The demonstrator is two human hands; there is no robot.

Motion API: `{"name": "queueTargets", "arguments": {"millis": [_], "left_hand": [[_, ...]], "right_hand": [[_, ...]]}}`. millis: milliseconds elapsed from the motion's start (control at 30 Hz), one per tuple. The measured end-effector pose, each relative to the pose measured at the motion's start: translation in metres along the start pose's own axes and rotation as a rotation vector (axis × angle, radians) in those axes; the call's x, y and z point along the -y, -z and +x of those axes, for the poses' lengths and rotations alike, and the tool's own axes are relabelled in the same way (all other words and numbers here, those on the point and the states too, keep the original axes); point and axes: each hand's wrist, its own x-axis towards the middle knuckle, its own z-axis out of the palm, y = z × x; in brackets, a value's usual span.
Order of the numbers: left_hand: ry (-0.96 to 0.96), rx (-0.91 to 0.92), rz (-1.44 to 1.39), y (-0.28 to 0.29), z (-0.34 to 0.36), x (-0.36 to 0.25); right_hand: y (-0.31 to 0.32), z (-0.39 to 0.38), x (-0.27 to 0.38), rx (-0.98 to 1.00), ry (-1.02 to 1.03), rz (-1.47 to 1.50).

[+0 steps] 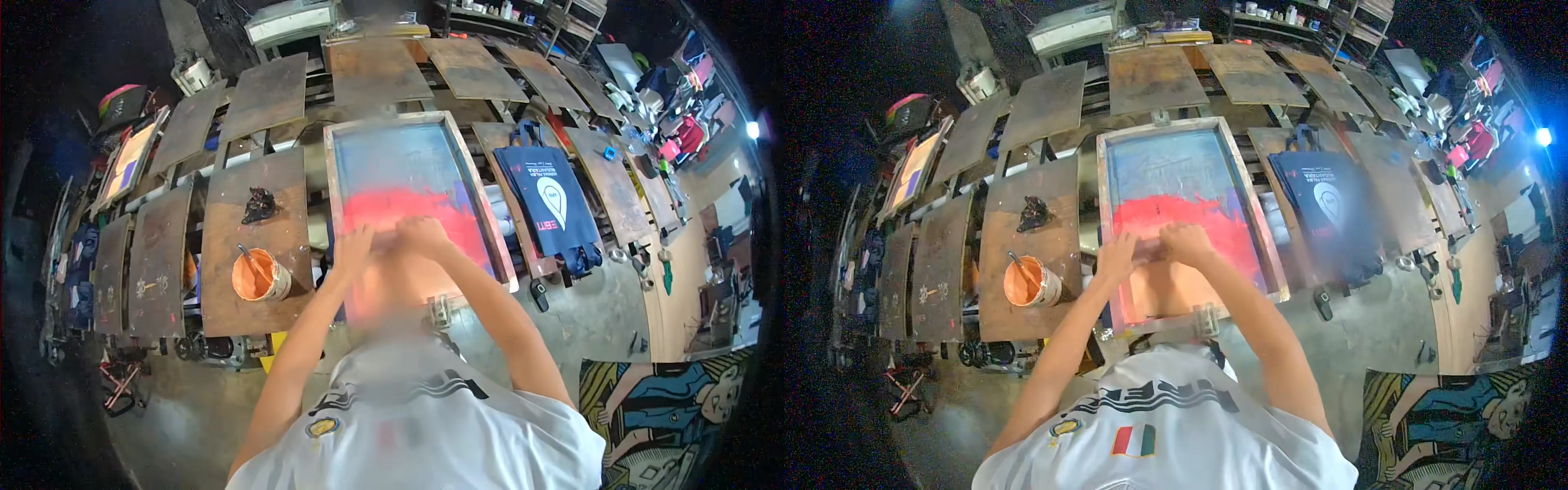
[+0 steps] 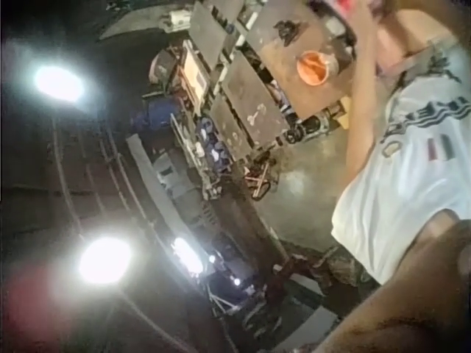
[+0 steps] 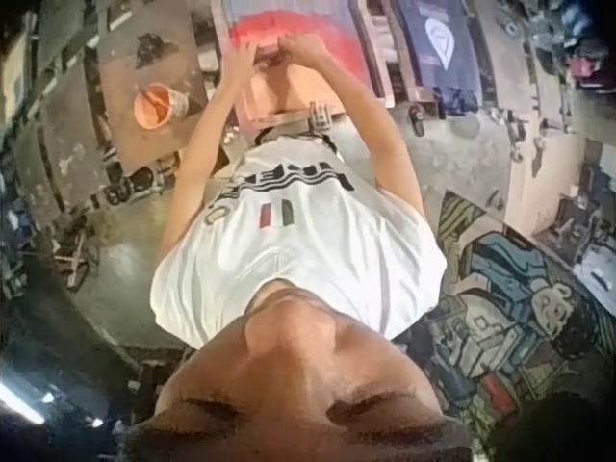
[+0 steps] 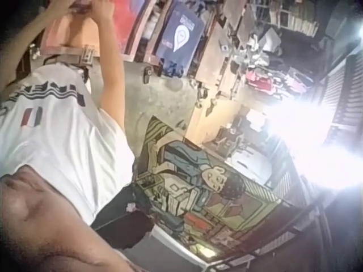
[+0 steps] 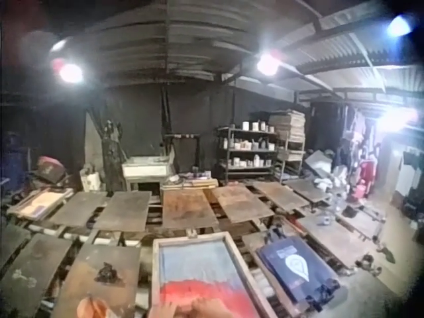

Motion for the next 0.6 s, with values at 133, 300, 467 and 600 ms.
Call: {"name": "queueTargets", "arguments": {"millis": [133,300,467,600], "left_hand": [[-0.024,0.028,-0.082,-0.009,-0.018,-0.041],[-0.134,-0.029,-0.245,0.008,-0.018,-0.129],[-0.081,0.082,-0.221,-0.021,-0.004,-0.166],[-0.018,-0.044,-0.214,-0.054,-0.02,-0.166]], "right_hand": [[0.023,-0.041,-0.017,0.159,0.006,0.045],[0.048,-0.099,-0.067,0.31,0.011,0.071],[0.05,-0.133,-0.099,0.348,0.027,0.071],[0.019,-0.135,-0.11,0.271,0.12,0.057]]}}
